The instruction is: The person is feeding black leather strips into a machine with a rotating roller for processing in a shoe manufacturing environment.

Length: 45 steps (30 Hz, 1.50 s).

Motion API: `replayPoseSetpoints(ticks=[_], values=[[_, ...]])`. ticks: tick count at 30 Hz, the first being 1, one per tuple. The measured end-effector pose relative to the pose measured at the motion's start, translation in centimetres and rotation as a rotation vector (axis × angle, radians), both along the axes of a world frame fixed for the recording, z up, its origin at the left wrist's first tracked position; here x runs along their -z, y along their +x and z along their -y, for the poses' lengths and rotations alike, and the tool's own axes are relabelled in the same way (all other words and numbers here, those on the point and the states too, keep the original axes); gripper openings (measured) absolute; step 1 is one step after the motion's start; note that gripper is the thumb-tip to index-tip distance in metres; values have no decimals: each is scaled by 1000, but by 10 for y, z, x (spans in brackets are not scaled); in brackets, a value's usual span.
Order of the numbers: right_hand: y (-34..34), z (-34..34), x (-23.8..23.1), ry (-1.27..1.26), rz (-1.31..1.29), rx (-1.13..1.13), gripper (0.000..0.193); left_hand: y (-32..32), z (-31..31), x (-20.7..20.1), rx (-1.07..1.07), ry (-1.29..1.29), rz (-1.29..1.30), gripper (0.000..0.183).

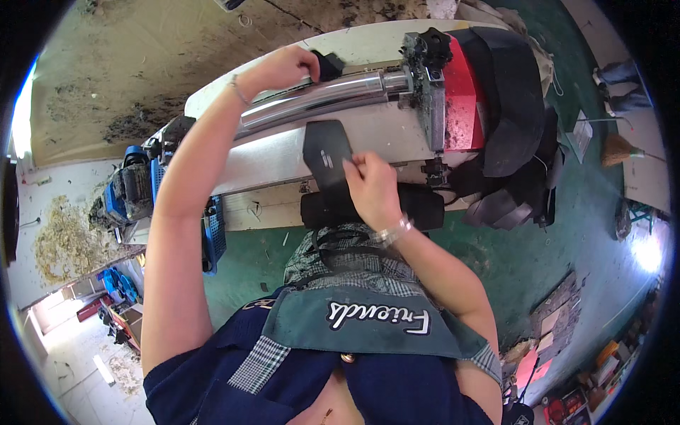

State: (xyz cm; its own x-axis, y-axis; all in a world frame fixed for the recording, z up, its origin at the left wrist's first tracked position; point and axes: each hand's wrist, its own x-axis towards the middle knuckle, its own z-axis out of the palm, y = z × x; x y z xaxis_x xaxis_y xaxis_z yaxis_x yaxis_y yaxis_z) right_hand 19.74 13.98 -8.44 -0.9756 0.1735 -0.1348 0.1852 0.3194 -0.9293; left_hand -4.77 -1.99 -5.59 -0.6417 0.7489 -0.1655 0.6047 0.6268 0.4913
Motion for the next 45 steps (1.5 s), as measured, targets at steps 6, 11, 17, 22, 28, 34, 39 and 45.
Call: replayPoseSetpoints(ticks=[6, 11, 17, 22, 28, 34, 39, 45], values=[[-36, -1, 20, -283, -98, 84, 31, 23, -29, -18, -378, -126, 531, 27], [21, -10, 27, -185, 227, -289, 35, 34, 3, -47, -58, 151, 104, 25], [5, 43, 162, 758, -462, -361, 28, 51, -8, -139, 95, 313, -14, 11], [15, 36, 170, 748, -288, -758, 16, 41, -26, -193, -227, 472, -384, 16], [35, 17, 64, 215, -580, -456, 11, -23, 5, -119, -323, 295, -446, 20], [3, -4, -7, -24, 24, -67, 20, -3, -4, 2, 64, 33, 16, 20], [-39, 0, 25, -35, -78, 39, 26, 23, -35, -15, -273, -190, 355, 41], [24, -13, 13, -340, 266, -196, 28, 28, -1, -50, -46, -37, 125, 31]])
